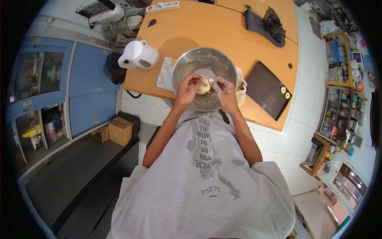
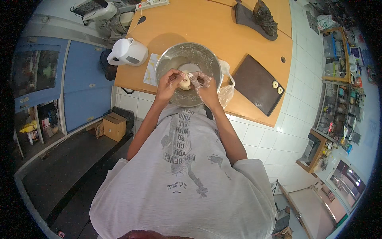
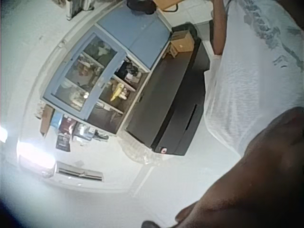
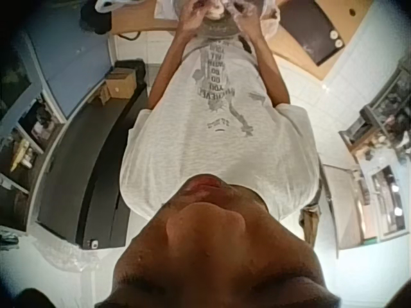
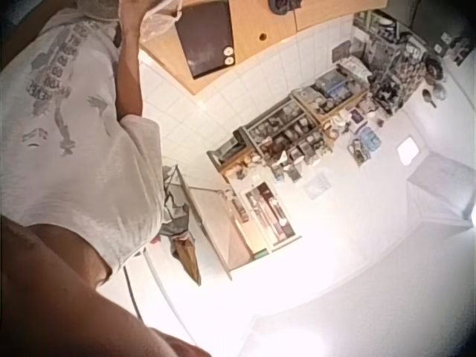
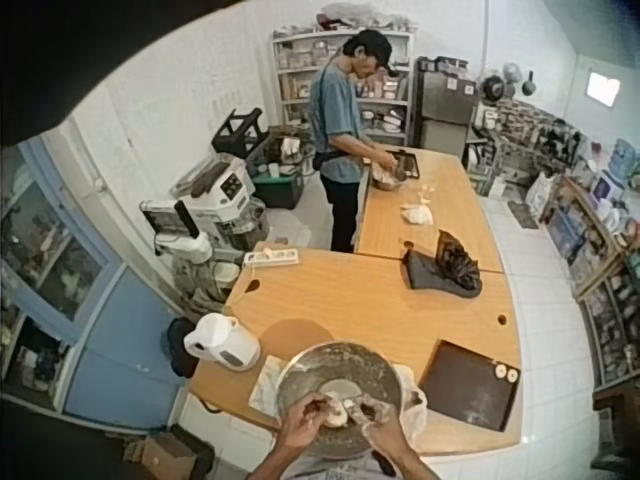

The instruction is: The person shapes dough balls into donuts by hand and places one onto a baking tray. The person rubs their hands together over a metal bowl to remove flour and shapes another dough ball into a donut.

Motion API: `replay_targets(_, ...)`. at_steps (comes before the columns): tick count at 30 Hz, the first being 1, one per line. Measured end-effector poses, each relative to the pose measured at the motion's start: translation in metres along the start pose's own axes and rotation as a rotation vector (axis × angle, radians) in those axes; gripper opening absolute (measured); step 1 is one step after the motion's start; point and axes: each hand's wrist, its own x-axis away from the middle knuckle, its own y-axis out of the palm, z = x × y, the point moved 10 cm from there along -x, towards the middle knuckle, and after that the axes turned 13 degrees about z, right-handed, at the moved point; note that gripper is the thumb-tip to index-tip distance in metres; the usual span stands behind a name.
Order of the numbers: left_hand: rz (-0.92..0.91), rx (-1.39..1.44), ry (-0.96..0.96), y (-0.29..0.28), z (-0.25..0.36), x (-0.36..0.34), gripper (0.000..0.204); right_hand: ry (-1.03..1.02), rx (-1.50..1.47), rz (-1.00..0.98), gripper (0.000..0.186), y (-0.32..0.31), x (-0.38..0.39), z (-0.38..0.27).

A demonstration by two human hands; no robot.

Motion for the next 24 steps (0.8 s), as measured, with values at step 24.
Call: replay_targets(24,-0.101,0.065,0.079,0.004,0.004,0.006,0.031,-0.186,0.251,-0.032,0.027,0.005,0.006,-0.012)
